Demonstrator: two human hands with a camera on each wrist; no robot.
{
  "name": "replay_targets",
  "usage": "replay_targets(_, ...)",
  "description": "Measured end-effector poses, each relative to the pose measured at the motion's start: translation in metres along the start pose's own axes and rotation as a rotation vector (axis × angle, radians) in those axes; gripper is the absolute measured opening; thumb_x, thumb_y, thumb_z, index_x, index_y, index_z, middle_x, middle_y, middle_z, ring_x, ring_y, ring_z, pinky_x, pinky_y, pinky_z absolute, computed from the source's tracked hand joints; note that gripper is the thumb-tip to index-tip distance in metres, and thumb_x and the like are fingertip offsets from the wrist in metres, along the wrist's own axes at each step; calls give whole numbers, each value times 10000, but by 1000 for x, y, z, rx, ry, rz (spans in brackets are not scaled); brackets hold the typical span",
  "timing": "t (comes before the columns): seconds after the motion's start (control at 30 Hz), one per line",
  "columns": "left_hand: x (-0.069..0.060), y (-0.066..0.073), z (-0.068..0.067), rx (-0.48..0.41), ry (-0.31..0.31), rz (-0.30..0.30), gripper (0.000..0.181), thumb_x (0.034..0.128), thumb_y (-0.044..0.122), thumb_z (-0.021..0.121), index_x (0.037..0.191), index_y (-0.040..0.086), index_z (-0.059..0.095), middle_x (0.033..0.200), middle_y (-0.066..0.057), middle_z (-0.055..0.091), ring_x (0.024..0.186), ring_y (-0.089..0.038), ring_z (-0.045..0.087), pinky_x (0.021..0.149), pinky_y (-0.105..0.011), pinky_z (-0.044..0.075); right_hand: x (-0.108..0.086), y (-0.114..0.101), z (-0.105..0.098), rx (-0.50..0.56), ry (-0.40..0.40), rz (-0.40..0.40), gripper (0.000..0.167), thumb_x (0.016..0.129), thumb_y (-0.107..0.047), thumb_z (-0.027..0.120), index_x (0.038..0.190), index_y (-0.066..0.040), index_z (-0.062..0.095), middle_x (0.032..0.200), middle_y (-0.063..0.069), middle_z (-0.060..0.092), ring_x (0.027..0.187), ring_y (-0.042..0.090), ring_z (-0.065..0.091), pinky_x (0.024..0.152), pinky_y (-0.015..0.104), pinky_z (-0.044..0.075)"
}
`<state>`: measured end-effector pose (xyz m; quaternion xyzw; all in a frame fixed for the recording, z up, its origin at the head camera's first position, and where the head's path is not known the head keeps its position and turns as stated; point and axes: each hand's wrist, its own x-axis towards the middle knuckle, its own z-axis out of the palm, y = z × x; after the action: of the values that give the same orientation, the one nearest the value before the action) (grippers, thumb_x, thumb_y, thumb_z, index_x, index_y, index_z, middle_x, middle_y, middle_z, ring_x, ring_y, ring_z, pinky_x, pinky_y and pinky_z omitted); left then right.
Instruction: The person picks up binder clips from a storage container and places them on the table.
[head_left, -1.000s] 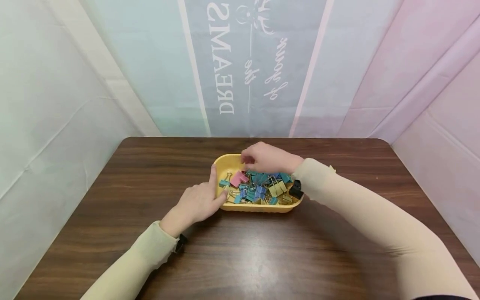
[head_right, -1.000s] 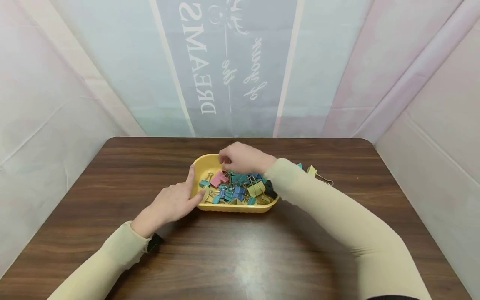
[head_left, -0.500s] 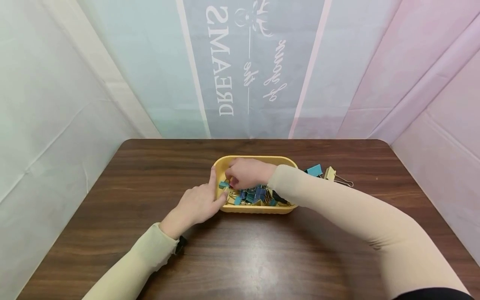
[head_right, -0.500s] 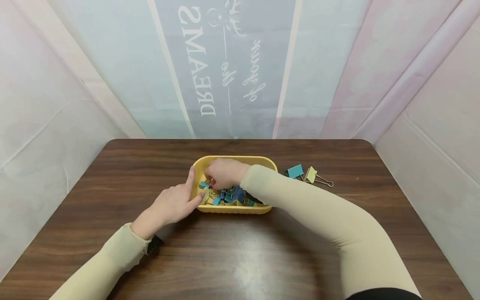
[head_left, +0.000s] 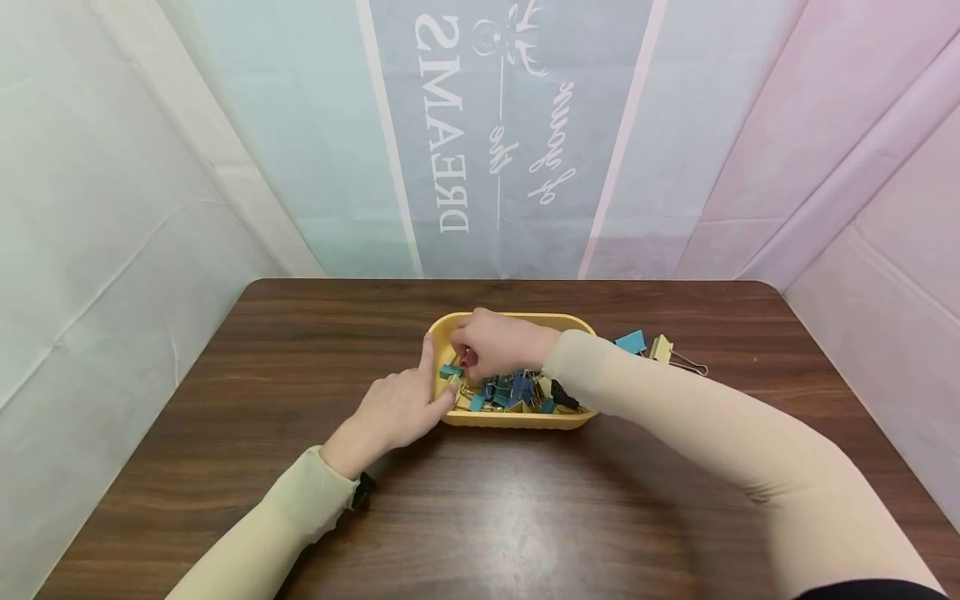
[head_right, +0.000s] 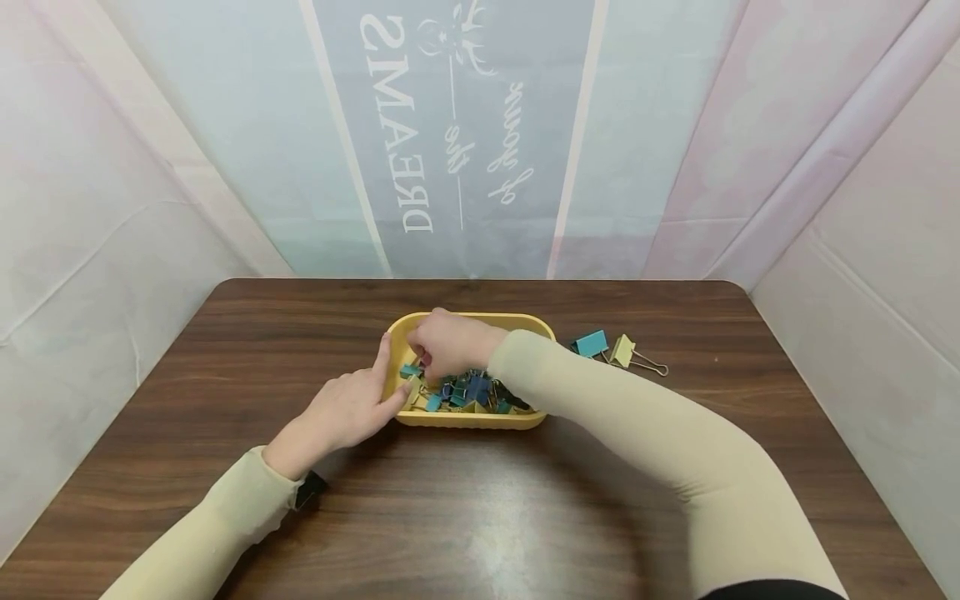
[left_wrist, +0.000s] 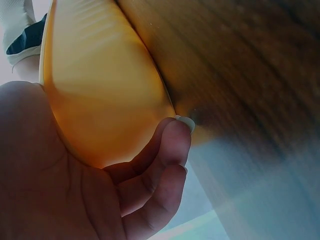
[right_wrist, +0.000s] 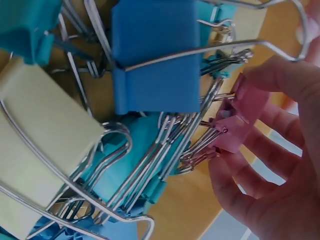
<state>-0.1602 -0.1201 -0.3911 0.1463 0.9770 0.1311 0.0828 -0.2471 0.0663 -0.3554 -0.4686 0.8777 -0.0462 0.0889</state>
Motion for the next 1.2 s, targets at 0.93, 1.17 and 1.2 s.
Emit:
replay_targets(0.93, 0, 1, 1, 6, 11, 2, 930, 981, 563, 421, 1580, -15, 8, 621, -24, 532, 558, -205, 531, 499, -373, 412, -77, 40, -40, 367, 399, 118, 86, 808, -154, 694, 886, -184, 673, 915, -28, 599, 829, 126, 589, 769, 340, 483)
replay_targets(1.17, 0, 0, 1, 16, 20, 6, 934, 980, 562, 421, 1578, -20, 1, 604, -24, 524, 546, -207, 527, 493, -369, 404, -130, 66, -44, 365, 431, 261, 85, 852, -117, 714, 902, -165, 665, 906, -20, 630, 817, 135, 598, 714, 345, 505)
replay_targets(1.2, 0, 0, 1, 18, 21, 5, 934, 980, 563, 420, 1578, -20, 1, 604, -24, 524, 545, -207, 528, 492, -370, 404, -138, 70, -44, 353, 438, 282, 82, 856, -120, 712, 899, -169, 663, 899, -25, 628, 811, 135, 593, 705, 339, 500)
